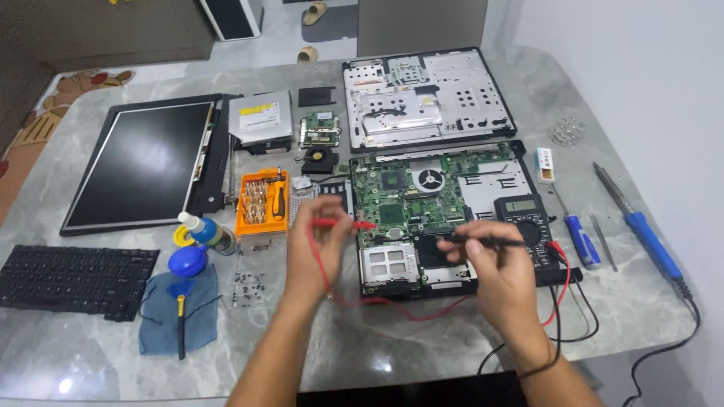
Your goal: Diagnosing a laptop motherboard using a multimeter and preparing a soldering iron for repair work.
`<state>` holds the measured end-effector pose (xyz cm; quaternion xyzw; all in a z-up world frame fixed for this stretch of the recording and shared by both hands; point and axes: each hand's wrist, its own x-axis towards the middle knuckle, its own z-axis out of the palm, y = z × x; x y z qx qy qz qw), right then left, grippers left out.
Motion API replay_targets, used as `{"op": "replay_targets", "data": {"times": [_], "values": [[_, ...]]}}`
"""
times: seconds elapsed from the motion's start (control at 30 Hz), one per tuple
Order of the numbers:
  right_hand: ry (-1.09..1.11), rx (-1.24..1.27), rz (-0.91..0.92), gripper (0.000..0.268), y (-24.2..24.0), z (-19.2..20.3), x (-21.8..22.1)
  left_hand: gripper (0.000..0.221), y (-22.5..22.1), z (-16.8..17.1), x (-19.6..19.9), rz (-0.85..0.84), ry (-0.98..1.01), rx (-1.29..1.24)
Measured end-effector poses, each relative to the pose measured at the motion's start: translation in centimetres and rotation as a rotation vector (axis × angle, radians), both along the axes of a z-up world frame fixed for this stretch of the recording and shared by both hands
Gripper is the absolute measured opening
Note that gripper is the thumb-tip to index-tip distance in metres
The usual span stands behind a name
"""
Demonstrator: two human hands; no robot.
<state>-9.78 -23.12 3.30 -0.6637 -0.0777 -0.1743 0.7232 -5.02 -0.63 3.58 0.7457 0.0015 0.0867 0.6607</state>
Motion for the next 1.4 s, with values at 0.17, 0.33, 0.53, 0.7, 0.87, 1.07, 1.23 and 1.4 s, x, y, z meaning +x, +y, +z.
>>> {"op": "replay_targets", "data": {"times": [0.17, 0.33, 0.53, 0.7, 0.87, 1.07, 1.23, 1.4], "values": [[0.067, -0.089, 0.016, 0.005, 1.8, 1.0, 4.1, 0.012, 1.3, -0.7, 5.2, -0.251, -0.251, 0.195], [0.259, -0.040, 0.060, 0.009, 3.3, 0.8, 7.2, 0.012, 1.6, -2.7, 6.3, -0.198, -0.192, 0.118], [0.440, -0.275, 0.156, 0.013, 3.7, -0.4, 11.2, 0.015, 1.9, -4.1, 5.7, -0.183, -0.198, 0.159], [0.511, -0.701, 0.187, 0.015, 4.7, 0.4, 12.1, 0.018, 1.9, -5.2, 5.7, -0.254, -0.275, 0.317], [0.522, -0.708, 0.212, 0.014, 4.9, 1.1, 11.9, 0.017, 1.5, -5.5, 5.9, -0.251, -0.388, 0.312], [0.531, -0.675, 0.228, 0.017, 4.7, 0.9, 12.0, 0.018, 1.4, -6.3, 6.2, -0.270, -0.451, 0.338], [0.548, -0.704, 0.253, 0.016, 4.7, 1.5, 11.9, 0.018, 1.4, -6.0, 6.0, -0.268, -0.482, 0.402], [0.519, -0.746, 0.273, 0.014, 4.8, 0.8, 12.7, 0.018, 1.0, -5.0, 5.4, -0.255, -0.541, 0.485]]}}
